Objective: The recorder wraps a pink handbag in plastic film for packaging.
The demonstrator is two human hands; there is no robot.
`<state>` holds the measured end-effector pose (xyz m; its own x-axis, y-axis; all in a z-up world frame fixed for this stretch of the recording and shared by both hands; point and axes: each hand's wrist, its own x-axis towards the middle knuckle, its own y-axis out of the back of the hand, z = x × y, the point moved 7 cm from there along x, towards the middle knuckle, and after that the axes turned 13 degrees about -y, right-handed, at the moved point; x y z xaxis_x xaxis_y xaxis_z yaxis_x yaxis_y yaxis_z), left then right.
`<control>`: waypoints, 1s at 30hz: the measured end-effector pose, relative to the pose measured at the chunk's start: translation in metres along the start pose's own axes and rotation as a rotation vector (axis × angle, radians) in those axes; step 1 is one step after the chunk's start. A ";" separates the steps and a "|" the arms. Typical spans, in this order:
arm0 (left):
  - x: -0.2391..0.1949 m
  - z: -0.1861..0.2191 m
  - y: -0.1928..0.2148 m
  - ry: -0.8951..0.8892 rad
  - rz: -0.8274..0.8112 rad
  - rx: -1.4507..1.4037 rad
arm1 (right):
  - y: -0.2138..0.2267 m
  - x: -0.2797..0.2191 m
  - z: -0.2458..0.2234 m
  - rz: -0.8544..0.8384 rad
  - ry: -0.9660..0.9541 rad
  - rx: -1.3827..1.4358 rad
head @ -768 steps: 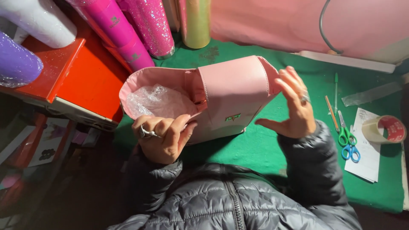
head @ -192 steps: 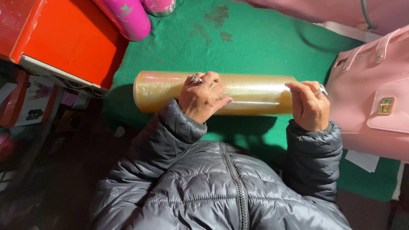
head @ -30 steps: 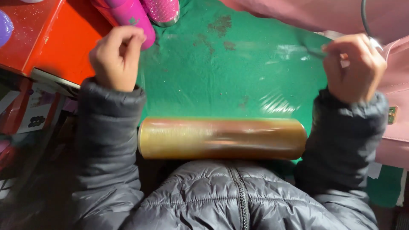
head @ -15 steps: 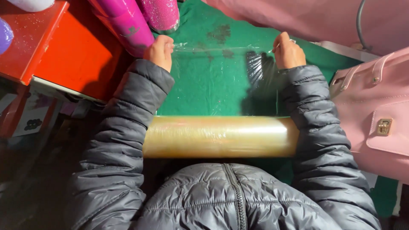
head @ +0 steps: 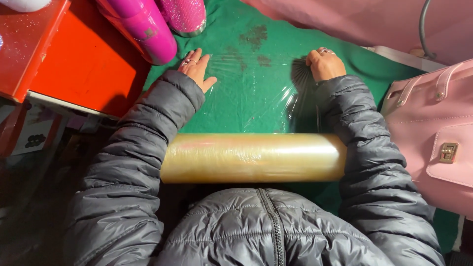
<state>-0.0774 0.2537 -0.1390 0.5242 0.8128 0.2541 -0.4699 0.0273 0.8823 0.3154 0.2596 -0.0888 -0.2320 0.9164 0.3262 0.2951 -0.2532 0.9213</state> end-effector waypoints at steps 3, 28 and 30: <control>-0.001 0.003 0.000 0.026 -0.087 0.049 | 0.014 0.001 -0.003 0.039 0.023 -0.016; -0.007 0.011 0.001 -0.013 -0.124 0.197 | 0.011 -0.038 0.071 -0.135 -0.344 -0.049; -0.006 0.012 0.001 -0.013 -0.122 0.194 | 0.059 -0.047 0.044 -0.037 -0.222 0.112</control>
<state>-0.0725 0.2421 -0.1346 0.5789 0.8025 0.1445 -0.2576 0.0119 0.9662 0.3843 0.2156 -0.0592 -0.0393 0.9731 0.2269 0.3937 -0.1936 0.8986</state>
